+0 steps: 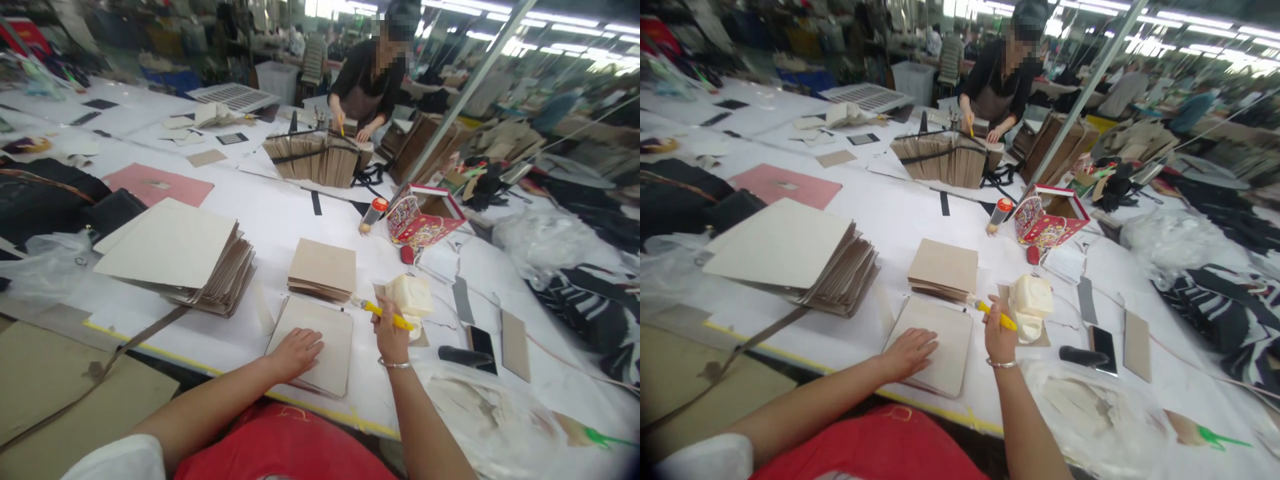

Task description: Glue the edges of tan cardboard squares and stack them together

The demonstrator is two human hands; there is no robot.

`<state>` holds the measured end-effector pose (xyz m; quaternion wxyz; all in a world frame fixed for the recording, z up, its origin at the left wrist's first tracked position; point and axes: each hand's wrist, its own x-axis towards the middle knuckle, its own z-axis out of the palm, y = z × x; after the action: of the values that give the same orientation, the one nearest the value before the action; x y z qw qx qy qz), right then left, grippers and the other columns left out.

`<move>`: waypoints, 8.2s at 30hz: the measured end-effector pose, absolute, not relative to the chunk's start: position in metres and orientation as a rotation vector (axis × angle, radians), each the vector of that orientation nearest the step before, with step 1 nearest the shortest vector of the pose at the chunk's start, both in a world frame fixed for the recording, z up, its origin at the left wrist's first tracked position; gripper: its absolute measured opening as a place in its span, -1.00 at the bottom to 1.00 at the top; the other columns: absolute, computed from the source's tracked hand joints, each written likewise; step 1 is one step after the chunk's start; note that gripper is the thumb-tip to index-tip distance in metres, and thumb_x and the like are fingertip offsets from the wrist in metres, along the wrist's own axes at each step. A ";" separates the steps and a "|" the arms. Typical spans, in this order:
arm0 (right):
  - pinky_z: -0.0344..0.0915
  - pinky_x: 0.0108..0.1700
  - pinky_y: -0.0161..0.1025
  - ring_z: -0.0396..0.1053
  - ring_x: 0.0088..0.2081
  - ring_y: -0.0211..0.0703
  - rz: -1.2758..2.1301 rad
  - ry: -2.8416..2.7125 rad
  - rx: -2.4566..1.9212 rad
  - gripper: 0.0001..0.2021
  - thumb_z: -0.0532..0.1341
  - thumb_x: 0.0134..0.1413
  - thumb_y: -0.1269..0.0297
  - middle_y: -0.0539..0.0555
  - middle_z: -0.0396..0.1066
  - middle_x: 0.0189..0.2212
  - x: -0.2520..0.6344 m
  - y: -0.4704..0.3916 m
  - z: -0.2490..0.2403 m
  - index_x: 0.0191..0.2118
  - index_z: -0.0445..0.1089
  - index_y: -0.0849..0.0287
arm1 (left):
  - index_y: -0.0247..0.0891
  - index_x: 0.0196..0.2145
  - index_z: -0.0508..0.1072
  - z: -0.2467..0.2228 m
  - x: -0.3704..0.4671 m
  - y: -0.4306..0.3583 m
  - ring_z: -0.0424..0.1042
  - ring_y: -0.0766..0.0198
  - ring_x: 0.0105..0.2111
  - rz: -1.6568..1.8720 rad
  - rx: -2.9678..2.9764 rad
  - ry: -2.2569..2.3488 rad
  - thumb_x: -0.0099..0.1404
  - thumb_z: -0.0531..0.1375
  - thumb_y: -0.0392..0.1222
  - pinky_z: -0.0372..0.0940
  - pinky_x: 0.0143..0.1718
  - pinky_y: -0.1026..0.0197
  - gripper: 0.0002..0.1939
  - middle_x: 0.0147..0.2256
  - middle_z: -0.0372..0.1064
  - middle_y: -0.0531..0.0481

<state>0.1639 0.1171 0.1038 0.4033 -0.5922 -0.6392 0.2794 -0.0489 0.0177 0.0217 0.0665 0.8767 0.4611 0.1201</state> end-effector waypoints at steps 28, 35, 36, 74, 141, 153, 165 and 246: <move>0.12 -0.63 -0.46 0.15 -0.72 -0.43 0.967 -1.480 -1.724 -0.67 0.03 0.04 0.15 -0.03 0.26 -0.74 0.089 0.312 0.075 -0.47 0.31 0.36 | -0.24 0.11 0.13 0.041 -0.039 0.150 -0.01 -0.02 0.10 0.155 2.416 1.762 0.11 0.10 0.09 -0.07 0.03 -0.08 -0.35 0.15 0.01 -0.19; 0.21 -0.28 -0.37 0.30 -0.39 -0.32 0.710 -1.862 -1.566 -0.73 0.14 -0.04 0.17 0.03 0.39 -0.41 0.140 0.287 0.090 -0.27 0.40 0.25 | -0.23 -0.01 0.23 0.050 -0.037 0.173 0.15 0.01 -0.05 0.136 2.416 1.831 0.15 0.11 -0.08 0.09 -0.14 -0.03 -0.56 0.10 0.06 -0.22; 0.21 -0.25 -0.36 0.31 -0.35 -0.29 0.639 -2.021 -1.503 -0.75 0.15 -0.03 0.19 0.05 0.39 -0.37 0.142 0.277 0.087 -0.25 0.41 0.21 | -0.25 -0.02 0.23 0.051 -0.037 0.176 0.15 0.01 -0.06 0.126 2.414 1.848 0.17 0.10 -0.12 0.11 -0.16 -0.02 -0.59 0.06 0.10 -0.23; 0.27 -0.36 -0.24 0.29 -0.52 -0.24 1.002 -1.419 -1.586 -0.68 0.13 -0.04 0.06 -0.08 0.28 -0.56 0.171 0.071 0.024 -0.28 0.02 0.11 | -0.24 -0.13 0.23 0.071 -0.041 0.019 0.37 0.31 -0.31 1.411 0.534 1.202 -0.03 0.27 -0.08 0.35 -0.29 0.19 -0.49 -0.28 0.36 0.00; -0.13 -0.52 -0.39 0.07 -0.60 -0.34 0.600 -1.949 -2.213 -0.74 0.08 0.08 0.13 -0.07 0.18 -0.61 0.157 0.077 -0.013 -0.18 0.16 0.18 | -0.33 -0.54 0.48 -0.032 -0.121 0.010 0.37 0.27 -0.48 0.721 0.873 2.002 -0.07 0.20 -0.09 0.20 -0.45 0.31 -0.78 -0.55 0.43 -0.01; -0.09 -0.51 -0.36 0.14 -0.58 -0.30 0.530 -2.054 -2.238 -0.72 0.06 0.09 0.10 -0.02 0.24 -0.58 0.154 0.078 -0.013 -0.16 0.17 0.19 | -0.34 -0.55 0.48 -0.033 -0.129 0.012 0.34 0.31 -0.51 0.657 0.935 1.978 -0.07 0.22 -0.11 0.16 -0.49 0.32 -0.79 -0.54 0.41 0.00; -0.05 -0.52 -0.35 0.29 -0.52 -0.22 0.510 -2.161 -2.297 -0.72 0.06 0.10 0.10 0.03 0.32 -0.53 0.151 0.081 0.000 -0.16 0.15 0.18 | -0.29 -0.47 0.46 -0.008 -0.128 0.014 0.34 0.23 -0.39 0.404 1.522 2.019 0.08 0.12 -0.14 0.17 -0.32 0.25 -0.82 -0.41 0.36 -0.06; 0.26 -0.39 -0.32 0.31 -0.49 -0.26 0.828 -1.952 -1.396 -0.82 0.07 0.04 0.22 -0.04 0.27 -0.51 0.054 0.039 0.042 -0.23 0.12 0.16 | -0.28 -0.33 0.37 0.028 -0.100 0.010 0.29 0.22 -0.31 0.879 2.289 1.608 0.23 0.04 -0.19 0.21 -0.22 0.12 -0.84 -0.40 0.32 -0.08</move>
<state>0.0544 0.0393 0.0418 0.2970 -0.5250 -0.7343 0.3115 -0.0999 0.0097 0.0275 0.1045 0.7763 0.5455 0.2980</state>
